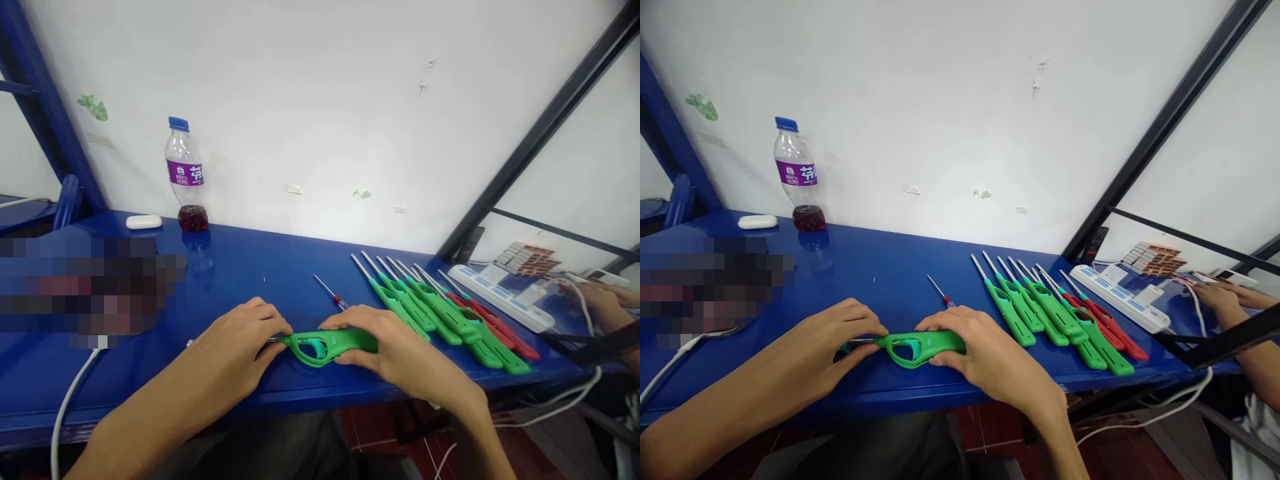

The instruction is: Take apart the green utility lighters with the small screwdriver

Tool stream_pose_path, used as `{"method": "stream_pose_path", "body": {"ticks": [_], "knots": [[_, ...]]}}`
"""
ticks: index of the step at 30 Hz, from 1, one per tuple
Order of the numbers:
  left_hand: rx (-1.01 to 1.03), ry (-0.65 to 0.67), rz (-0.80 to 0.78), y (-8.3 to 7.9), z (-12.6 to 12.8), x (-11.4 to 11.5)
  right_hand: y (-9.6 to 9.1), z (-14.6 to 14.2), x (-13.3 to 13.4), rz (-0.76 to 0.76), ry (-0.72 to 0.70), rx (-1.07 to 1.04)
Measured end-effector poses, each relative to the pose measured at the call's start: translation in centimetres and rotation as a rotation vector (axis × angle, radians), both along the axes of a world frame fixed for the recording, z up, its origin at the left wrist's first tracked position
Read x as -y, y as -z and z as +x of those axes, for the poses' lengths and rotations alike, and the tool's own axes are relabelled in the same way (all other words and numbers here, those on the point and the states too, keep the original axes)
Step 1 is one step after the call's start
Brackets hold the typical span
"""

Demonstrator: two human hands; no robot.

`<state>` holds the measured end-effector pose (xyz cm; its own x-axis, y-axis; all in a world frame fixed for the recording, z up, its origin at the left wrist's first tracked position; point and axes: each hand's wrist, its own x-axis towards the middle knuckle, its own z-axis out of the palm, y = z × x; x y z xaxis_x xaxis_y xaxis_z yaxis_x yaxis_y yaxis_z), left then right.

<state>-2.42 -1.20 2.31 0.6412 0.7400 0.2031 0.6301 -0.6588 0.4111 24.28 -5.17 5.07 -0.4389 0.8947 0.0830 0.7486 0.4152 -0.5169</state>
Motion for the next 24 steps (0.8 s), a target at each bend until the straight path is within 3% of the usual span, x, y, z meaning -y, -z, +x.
{"method": "stream_pose_path", "body": {"ticks": [10, 18, 24], "knots": [[-0.063, -0.019, -0.021, 1.2, 0.1, -0.5, 0.8, 0.1, -0.2, -0.025, -0.003, 0.04], [-0.065, -0.03, 0.002, 1.2, 0.2, -0.4, 0.8, 0.1, -0.2, -0.04, -0.018, 0.034], [-0.042, -0.015, 0.028, 1.4, 0.2, -0.4, -0.3, 0.4, 0.1, 0.085, 0.079, 0.059]]}}
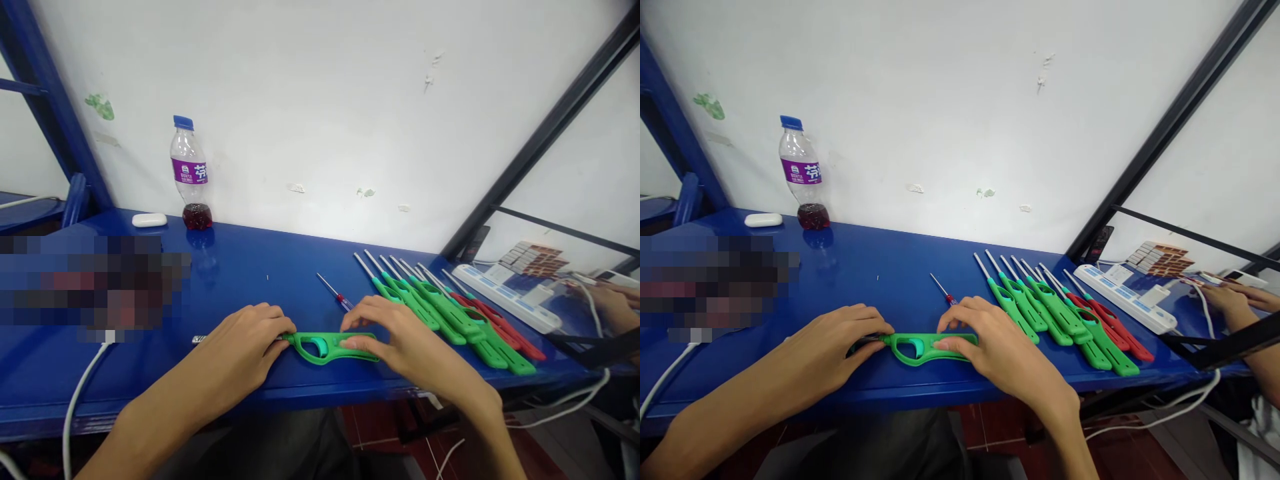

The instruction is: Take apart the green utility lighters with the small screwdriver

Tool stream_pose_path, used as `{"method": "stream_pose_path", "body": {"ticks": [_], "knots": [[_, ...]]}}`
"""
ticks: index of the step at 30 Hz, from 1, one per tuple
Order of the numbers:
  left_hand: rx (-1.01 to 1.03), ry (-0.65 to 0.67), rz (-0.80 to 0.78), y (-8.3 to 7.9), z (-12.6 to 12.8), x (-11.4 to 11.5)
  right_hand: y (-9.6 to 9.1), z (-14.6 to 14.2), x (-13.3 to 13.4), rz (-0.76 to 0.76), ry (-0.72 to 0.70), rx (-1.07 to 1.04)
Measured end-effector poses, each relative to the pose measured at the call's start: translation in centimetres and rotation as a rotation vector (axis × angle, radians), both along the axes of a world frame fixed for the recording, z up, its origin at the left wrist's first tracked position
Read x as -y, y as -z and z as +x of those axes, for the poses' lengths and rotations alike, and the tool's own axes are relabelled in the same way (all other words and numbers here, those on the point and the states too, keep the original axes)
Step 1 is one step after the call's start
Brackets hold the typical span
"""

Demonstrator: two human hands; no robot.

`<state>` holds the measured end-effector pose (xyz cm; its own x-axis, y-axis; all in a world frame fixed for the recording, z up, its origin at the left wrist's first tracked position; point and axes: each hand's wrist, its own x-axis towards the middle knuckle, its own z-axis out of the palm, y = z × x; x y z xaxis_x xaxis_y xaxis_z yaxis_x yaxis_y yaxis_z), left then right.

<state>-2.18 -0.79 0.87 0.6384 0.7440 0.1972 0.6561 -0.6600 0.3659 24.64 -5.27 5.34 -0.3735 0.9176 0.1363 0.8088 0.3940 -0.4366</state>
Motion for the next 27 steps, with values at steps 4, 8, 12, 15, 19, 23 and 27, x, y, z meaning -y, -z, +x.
{"method": "stream_pose_path", "body": {"ticks": [4, 8, 12, 15, 19, 23, 27], "knots": [[-0.012, -0.01, -0.01, -0.1, 0.0, 0.0, -0.1, -0.1, 0.1, -0.052, 0.073, 0.048], [-0.016, -0.006, -0.024, -0.1, 0.1, 0.0, 0.7, -0.1, -0.2, -0.161, 0.036, 0.046], [-0.011, -0.017, -0.033, -0.1, 0.1, -0.1, 1.2, 0.0, -0.5, -0.207, 0.018, -0.006], [-0.001, -0.016, -0.049, 0.1, 0.1, -0.1, 1.2, -0.1, -0.5, -0.231, 0.014, -0.015], [-0.026, 0.007, 0.008, 0.5, 0.2, -0.1, 1.1, -0.4, -0.4, -0.24, 0.039, 0.011], [-0.113, 0.002, 0.188, 1.0, 0.7, 0.1, 1.3, -1.0, -0.5, -0.221, 0.07, 0.069], [-0.173, 0.017, 0.282, 0.9, 1.2, 0.4, 1.6, -1.5, -0.4, -0.169, 0.116, 0.144]]}}
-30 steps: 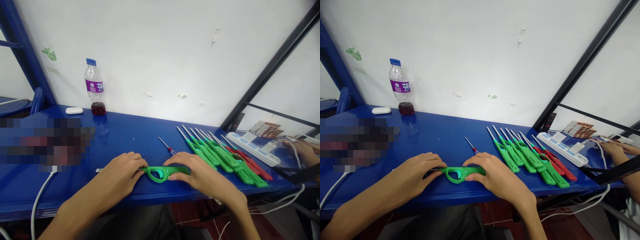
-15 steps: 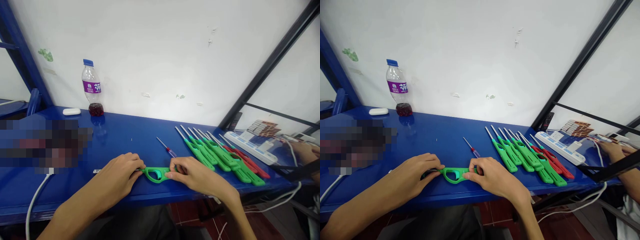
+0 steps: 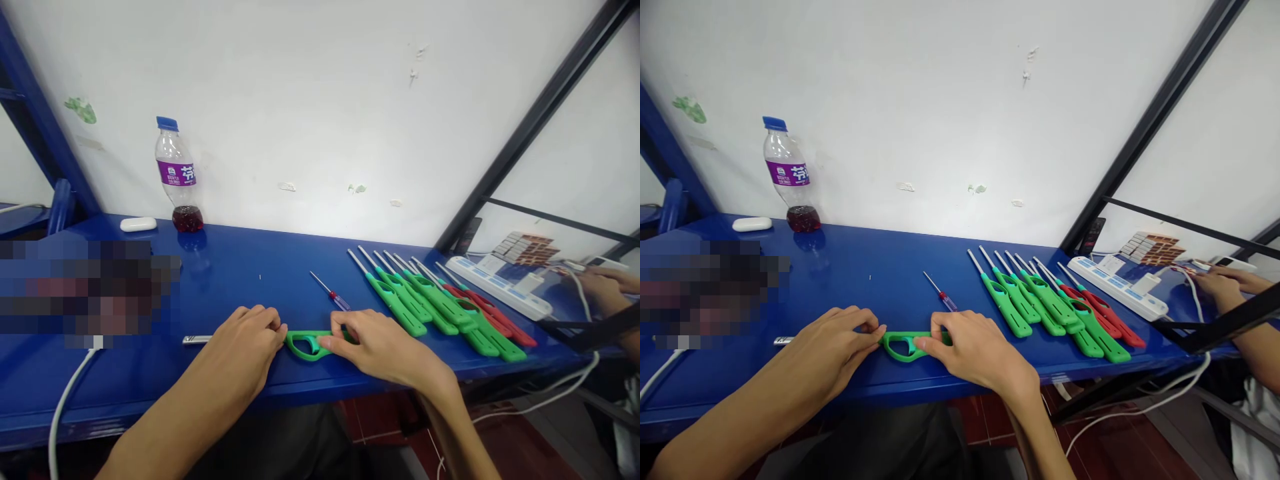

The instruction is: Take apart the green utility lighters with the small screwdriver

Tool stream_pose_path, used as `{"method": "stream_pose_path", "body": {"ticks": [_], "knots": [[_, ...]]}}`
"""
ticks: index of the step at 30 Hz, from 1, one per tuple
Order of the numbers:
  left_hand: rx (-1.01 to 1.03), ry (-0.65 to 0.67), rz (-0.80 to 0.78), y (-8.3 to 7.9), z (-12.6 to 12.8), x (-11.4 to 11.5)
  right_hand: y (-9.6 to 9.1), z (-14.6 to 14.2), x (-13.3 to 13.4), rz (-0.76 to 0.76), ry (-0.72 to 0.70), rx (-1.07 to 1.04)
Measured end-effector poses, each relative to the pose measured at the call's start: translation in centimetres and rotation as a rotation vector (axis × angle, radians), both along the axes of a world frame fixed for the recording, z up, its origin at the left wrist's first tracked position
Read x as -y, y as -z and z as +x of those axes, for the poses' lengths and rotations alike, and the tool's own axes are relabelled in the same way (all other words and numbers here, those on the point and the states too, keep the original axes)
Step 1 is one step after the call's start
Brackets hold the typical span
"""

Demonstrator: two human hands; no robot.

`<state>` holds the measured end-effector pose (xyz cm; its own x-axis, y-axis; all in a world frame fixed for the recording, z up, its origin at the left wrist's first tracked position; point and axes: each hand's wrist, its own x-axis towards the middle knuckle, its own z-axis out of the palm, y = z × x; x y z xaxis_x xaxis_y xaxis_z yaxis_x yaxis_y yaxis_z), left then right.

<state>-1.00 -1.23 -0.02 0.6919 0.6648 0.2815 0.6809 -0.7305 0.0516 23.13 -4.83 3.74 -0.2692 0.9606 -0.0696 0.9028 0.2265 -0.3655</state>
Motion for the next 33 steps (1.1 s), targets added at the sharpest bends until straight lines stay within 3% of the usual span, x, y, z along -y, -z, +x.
{"method": "stream_pose_path", "body": {"ticks": [7, 14, 23, 33], "knots": [[-0.012, -0.03, -0.027, -0.5, 0.0, 0.1, 0.4, -0.5, 0.2, 0.032, 0.047, 0.034], [0.003, 0.055, -0.022, -0.6, -0.6, -0.5, -0.1, 0.1, -0.1, 0.011, 0.041, -0.011], [0.035, 0.051, -0.021, -1.5, -1.0, -0.3, 0.5, -1.7, 0.1, 0.162, -0.193, -0.092], [0.213, -0.118, 0.312, -3.1, -6.7, -2.0, -0.6, -1.1, 0.1, 0.176, -0.123, -0.191]]}}
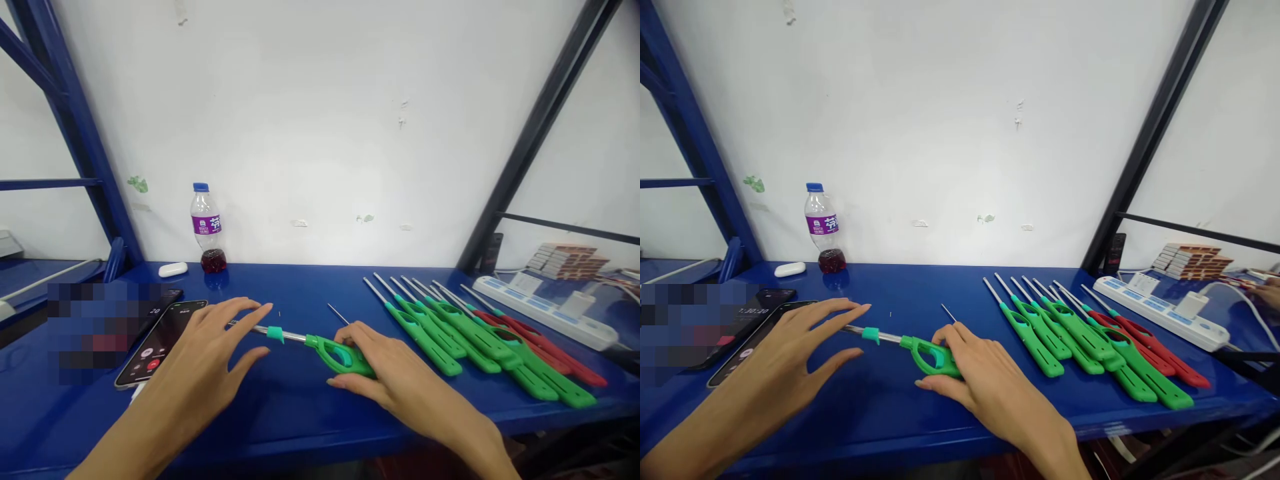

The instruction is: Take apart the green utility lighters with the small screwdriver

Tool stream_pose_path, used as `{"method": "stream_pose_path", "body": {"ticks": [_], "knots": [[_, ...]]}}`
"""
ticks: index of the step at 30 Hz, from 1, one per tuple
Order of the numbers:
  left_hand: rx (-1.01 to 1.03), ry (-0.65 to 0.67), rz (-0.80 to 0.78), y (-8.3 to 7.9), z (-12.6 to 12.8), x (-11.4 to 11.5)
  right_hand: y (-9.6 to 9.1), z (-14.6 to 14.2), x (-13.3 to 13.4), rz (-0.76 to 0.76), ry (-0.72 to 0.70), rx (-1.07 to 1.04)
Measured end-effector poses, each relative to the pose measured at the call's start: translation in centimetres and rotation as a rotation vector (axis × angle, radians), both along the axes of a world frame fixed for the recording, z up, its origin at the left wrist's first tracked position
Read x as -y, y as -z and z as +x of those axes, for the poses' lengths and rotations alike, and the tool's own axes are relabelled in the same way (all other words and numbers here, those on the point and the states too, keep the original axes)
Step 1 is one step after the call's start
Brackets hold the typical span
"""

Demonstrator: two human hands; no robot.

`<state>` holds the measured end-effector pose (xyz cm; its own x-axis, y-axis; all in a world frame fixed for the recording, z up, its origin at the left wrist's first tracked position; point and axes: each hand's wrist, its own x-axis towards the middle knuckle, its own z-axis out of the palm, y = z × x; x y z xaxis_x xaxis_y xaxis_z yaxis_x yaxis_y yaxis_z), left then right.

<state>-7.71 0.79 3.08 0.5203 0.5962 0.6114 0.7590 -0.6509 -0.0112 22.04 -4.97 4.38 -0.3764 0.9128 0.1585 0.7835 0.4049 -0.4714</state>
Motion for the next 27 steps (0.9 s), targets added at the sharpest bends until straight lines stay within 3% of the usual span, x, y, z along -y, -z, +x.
{"method": "stream_pose_path", "body": {"ticks": [7, 18, 22, 27], "knots": [[-0.012, 0.206, 0.027, 0.9, 2.1, -0.1, 0.3, -0.6, 0.1, 0.11, -0.018, 0.06], [0.048, 0.165, -0.073, 0.9, 3.0, 1.4, 1.0, 0.0, 0.2, 0.299, -0.022, 0.021], [0.036, 0.13, -0.227, 0.3, 3.5, 2.4, 3.1, 1.6, -0.5, 0.428, 0.001, 0.026], [-0.002, 0.095, -0.297, -0.9, 3.5, 3.3, 7.9, 5.8, -3.6, 0.524, -0.004, 0.079]]}}
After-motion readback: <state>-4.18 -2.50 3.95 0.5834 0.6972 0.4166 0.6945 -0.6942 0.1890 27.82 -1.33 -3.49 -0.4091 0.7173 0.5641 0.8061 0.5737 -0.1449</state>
